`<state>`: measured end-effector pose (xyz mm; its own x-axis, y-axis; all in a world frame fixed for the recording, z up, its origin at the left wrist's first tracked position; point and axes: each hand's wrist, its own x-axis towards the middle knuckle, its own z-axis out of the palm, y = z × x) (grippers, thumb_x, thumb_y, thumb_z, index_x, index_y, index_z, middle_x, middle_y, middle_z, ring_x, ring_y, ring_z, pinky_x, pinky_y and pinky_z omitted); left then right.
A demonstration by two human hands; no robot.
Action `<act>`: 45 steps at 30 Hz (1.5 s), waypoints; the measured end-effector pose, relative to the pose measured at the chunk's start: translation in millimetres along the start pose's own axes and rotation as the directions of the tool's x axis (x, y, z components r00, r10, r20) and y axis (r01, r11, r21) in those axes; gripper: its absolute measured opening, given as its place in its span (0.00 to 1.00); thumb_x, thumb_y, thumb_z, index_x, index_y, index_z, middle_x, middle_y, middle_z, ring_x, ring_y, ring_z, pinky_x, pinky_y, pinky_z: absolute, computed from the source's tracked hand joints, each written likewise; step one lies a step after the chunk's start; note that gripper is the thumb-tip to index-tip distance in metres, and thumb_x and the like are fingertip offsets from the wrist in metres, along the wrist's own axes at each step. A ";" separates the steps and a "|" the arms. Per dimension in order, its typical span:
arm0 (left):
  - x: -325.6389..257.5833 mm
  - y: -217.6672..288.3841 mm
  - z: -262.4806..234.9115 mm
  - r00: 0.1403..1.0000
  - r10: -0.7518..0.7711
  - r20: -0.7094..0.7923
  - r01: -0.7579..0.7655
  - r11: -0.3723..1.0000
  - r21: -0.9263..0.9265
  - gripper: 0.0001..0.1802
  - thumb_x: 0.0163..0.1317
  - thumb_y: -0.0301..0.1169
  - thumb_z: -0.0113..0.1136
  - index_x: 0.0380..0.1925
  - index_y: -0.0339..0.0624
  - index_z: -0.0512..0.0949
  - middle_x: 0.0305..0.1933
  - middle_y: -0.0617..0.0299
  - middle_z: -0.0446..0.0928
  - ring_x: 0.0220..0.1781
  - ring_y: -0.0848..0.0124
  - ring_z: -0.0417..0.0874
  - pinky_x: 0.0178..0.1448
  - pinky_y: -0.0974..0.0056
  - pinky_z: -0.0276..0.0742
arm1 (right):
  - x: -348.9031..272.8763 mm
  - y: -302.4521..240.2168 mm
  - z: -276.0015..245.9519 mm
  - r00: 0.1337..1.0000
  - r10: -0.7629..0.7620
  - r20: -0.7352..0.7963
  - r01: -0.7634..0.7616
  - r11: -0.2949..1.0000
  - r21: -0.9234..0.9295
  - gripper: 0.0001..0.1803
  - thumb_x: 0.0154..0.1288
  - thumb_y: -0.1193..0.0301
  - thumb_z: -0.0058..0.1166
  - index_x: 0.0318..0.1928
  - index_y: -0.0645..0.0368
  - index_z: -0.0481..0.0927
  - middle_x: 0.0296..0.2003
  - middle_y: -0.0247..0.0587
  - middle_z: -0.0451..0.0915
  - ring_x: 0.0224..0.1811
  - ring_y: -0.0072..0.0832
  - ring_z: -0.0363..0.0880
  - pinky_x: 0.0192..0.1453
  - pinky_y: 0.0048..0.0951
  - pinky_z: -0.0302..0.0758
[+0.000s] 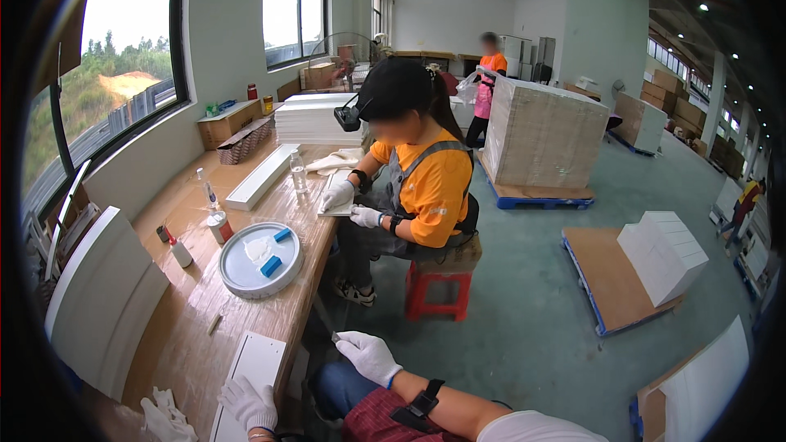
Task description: Cleaning and applying adhesive to white wooden boards in a furniture manufacturing facility.
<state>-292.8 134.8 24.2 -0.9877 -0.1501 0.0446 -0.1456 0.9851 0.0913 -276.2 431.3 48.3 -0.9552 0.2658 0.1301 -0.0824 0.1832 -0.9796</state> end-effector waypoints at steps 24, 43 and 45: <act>-209.5 -262.1 -1.8 0.750 -0.638 -0.175 0.654 0.673 0.346 0.36 0.72 0.64 0.36 0.67 0.54 0.70 0.66 0.53 0.73 0.65 0.51 0.74 0.64 0.39 0.68 | -25.0 18.2 26.8 0.988 0.068 0.137 -0.080 0.994 0.079 0.17 0.71 0.64 0.56 0.53 0.61 0.83 0.46 0.46 0.87 0.50 0.31 0.86 0.55 0.28 0.77; -195.2 -222.7 19.2 0.716 -0.666 -0.211 0.694 0.645 0.319 0.37 0.71 0.64 0.38 0.71 0.55 0.65 0.71 0.47 0.67 0.73 0.47 0.64 0.74 0.35 0.55 | -34.0 -2.6 86.7 0.902 -0.016 0.431 -0.037 0.993 0.114 0.18 0.71 0.63 0.57 0.54 0.61 0.83 0.46 0.46 0.87 0.50 0.31 0.86 0.55 0.28 0.78; -197.3 -220.3 21.6 0.730 -0.653 -0.201 0.679 0.660 0.321 0.37 0.72 0.63 0.37 0.72 0.54 0.64 0.72 0.47 0.66 0.74 0.46 0.62 0.74 0.35 0.53 | -34.7 4.4 95.5 0.896 -0.013 0.443 -0.058 0.988 0.146 0.18 0.71 0.63 0.57 0.54 0.61 0.83 0.46 0.46 0.87 0.50 0.32 0.86 0.55 0.29 0.78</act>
<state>-67.1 -50.7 -26.2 -0.6143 -0.7699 0.1731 -0.7853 0.5751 -0.2291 -270.5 332.5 24.9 -0.9811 -0.1834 0.0615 -0.0677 0.0278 -0.9973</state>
